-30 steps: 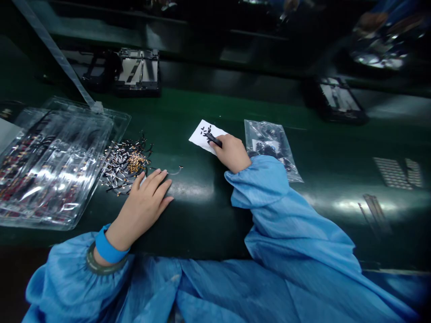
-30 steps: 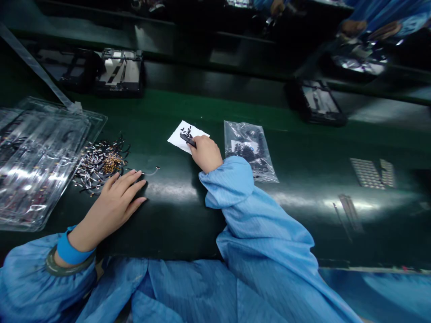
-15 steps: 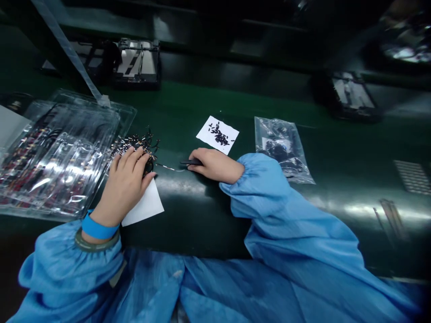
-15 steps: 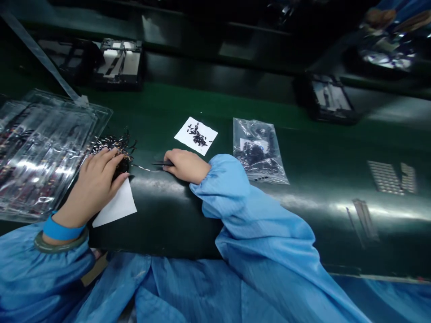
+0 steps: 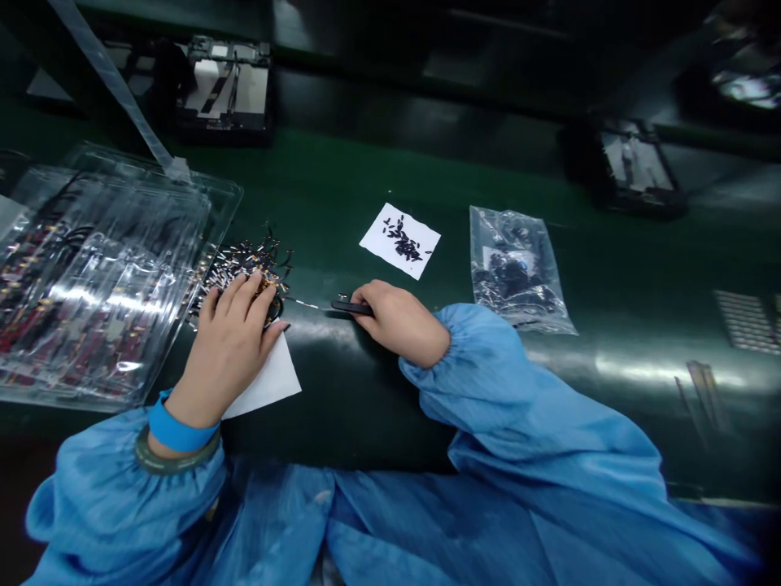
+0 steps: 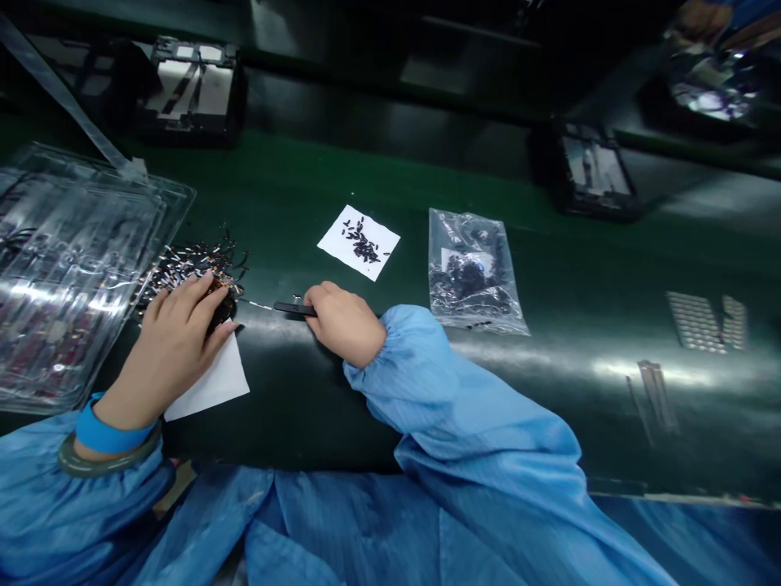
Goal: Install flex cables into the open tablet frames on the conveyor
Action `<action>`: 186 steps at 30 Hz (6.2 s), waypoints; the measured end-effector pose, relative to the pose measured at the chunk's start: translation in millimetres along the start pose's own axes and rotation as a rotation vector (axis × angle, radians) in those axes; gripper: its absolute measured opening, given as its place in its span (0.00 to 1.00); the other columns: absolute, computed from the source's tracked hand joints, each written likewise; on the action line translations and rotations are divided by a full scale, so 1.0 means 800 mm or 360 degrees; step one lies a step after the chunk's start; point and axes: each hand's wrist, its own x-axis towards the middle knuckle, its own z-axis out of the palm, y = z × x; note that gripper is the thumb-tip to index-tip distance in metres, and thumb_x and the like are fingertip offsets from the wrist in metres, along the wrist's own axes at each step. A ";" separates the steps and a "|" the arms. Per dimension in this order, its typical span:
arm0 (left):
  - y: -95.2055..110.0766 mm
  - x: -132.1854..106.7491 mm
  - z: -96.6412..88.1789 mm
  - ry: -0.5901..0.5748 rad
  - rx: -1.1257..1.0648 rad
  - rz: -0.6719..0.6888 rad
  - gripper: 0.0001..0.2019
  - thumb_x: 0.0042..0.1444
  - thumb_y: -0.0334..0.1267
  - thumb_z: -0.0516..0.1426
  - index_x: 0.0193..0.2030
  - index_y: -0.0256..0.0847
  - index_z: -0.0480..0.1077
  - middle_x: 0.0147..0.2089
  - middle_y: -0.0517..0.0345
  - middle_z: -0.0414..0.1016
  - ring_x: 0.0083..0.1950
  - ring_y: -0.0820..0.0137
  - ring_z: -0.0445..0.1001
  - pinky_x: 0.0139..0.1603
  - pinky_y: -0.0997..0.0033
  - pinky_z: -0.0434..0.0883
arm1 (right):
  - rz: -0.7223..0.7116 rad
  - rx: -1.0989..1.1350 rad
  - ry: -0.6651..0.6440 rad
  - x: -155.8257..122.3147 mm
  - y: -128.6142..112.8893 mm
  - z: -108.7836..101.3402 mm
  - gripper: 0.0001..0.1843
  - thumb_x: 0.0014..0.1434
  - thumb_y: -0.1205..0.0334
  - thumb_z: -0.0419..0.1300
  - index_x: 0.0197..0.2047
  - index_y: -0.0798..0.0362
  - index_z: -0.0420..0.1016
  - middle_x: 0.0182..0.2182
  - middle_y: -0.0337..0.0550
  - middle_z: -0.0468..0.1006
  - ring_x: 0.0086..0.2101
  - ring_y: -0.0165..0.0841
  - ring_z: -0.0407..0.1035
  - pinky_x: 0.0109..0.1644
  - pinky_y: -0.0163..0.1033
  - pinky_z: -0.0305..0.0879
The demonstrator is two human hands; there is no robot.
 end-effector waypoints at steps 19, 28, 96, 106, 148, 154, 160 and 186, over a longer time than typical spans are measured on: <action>-0.007 0.010 0.010 -0.0020 -0.0177 -0.0141 0.26 0.68 0.46 0.44 0.64 0.29 0.63 0.67 0.34 0.63 0.69 0.46 0.59 0.67 0.35 0.53 | -0.0267 0.0250 0.0162 0.135 -0.091 -0.007 0.12 0.62 0.63 0.55 0.41 0.57 0.78 0.38 0.46 0.80 0.41 0.37 0.73 0.45 0.38 0.64; -0.004 0.010 0.011 -0.0053 -0.0152 -0.0132 0.28 0.68 0.46 0.45 0.66 0.25 0.59 0.68 0.32 0.61 0.70 0.45 0.58 0.67 0.35 0.53 | -0.0220 0.0111 0.0132 0.140 -0.098 0.010 0.13 0.63 0.63 0.54 0.45 0.56 0.78 0.42 0.49 0.80 0.44 0.39 0.73 0.48 0.40 0.64; 0.000 0.010 0.008 -0.0067 -0.0212 -0.0186 0.24 0.67 0.44 0.46 0.61 0.30 0.65 0.68 0.34 0.61 0.70 0.46 0.57 0.68 0.36 0.52 | -0.0504 -0.0424 0.0027 0.105 -0.080 0.001 0.23 0.66 0.60 0.49 0.62 0.42 0.71 0.50 0.44 0.80 0.47 0.40 0.75 0.42 0.41 0.65; 0.000 0.010 0.010 -0.0061 -0.0157 -0.0177 0.25 0.68 0.44 0.45 0.61 0.27 0.65 0.68 0.34 0.61 0.70 0.47 0.57 0.68 0.37 0.53 | -0.0518 -0.0424 0.0038 0.097 -0.071 0.003 0.24 0.67 0.59 0.49 0.65 0.42 0.67 0.50 0.45 0.80 0.46 0.40 0.75 0.40 0.40 0.63; -0.012 0.006 0.020 0.0081 -0.0203 -0.0131 0.27 0.68 0.45 0.43 0.66 0.30 0.61 0.68 0.33 0.61 0.70 0.46 0.58 0.68 0.36 0.51 | 0.0405 -0.0322 0.0667 0.077 0.054 -0.044 0.16 0.64 0.64 0.52 0.49 0.56 0.77 0.47 0.54 0.75 0.42 0.43 0.72 0.43 0.43 0.63; -0.009 0.007 0.016 0.0052 -0.0171 -0.0123 0.26 0.68 0.44 0.43 0.65 0.28 0.61 0.68 0.33 0.62 0.70 0.45 0.57 0.67 0.36 0.52 | 0.0072 0.0362 0.0359 0.066 0.010 -0.029 0.12 0.62 0.59 0.56 0.40 0.56 0.78 0.36 0.45 0.79 0.38 0.35 0.72 0.45 0.39 0.63; -0.009 0.007 0.017 0.0071 -0.0197 -0.0128 0.27 0.68 0.45 0.43 0.66 0.27 0.60 0.67 0.33 0.62 0.70 0.46 0.58 0.68 0.38 0.51 | 0.0163 0.0236 0.0311 0.074 0.000 -0.013 0.11 0.60 0.60 0.57 0.43 0.57 0.74 0.38 0.47 0.79 0.37 0.35 0.71 0.42 0.39 0.62; -0.004 0.005 0.015 0.0079 -0.0128 -0.0090 0.26 0.68 0.45 0.44 0.63 0.26 0.63 0.64 0.32 0.66 0.68 0.45 0.60 0.67 0.39 0.53 | -0.0727 0.0078 0.0066 0.128 -0.061 0.010 0.10 0.66 0.64 0.53 0.48 0.54 0.72 0.46 0.46 0.72 0.43 0.34 0.68 0.45 0.37 0.60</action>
